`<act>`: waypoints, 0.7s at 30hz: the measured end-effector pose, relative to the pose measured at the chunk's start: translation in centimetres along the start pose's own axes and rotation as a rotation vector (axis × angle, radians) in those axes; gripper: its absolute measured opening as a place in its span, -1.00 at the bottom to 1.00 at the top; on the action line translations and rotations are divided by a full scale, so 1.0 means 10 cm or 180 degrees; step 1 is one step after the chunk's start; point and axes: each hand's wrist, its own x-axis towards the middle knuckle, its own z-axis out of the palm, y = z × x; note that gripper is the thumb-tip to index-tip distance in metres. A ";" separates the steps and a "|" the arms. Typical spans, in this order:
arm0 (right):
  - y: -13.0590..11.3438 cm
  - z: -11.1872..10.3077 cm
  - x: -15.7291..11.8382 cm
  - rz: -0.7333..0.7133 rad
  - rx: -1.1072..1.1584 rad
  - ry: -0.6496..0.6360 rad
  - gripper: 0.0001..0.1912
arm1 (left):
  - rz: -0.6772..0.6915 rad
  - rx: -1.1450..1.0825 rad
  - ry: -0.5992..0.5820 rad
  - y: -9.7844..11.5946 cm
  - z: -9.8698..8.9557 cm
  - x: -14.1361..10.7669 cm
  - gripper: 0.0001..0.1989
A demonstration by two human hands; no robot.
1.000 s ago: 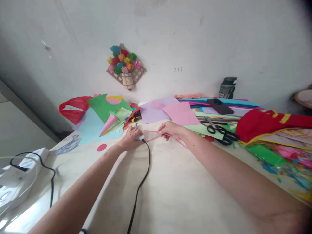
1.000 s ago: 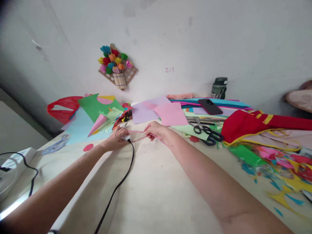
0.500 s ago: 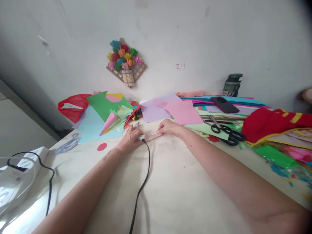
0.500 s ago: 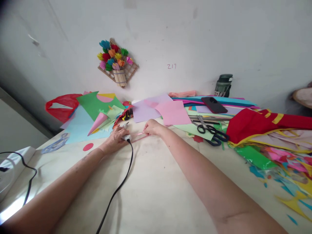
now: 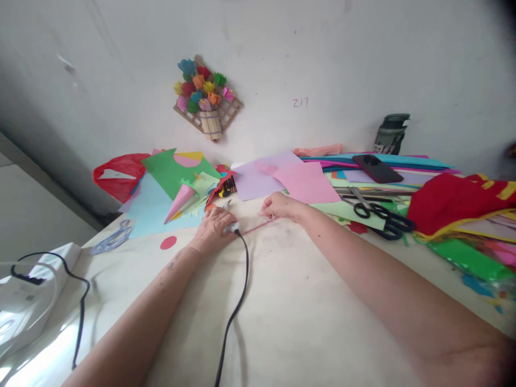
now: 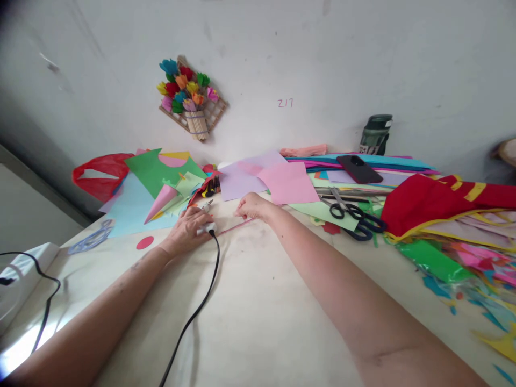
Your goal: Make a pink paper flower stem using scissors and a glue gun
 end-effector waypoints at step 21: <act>-0.22 -0.20 -0.01 -0.0524 -0.1748 -0.0038 -0.80 | -0.0028 0.0005 -0.0049 -0.02 0.03 0.00 -0.76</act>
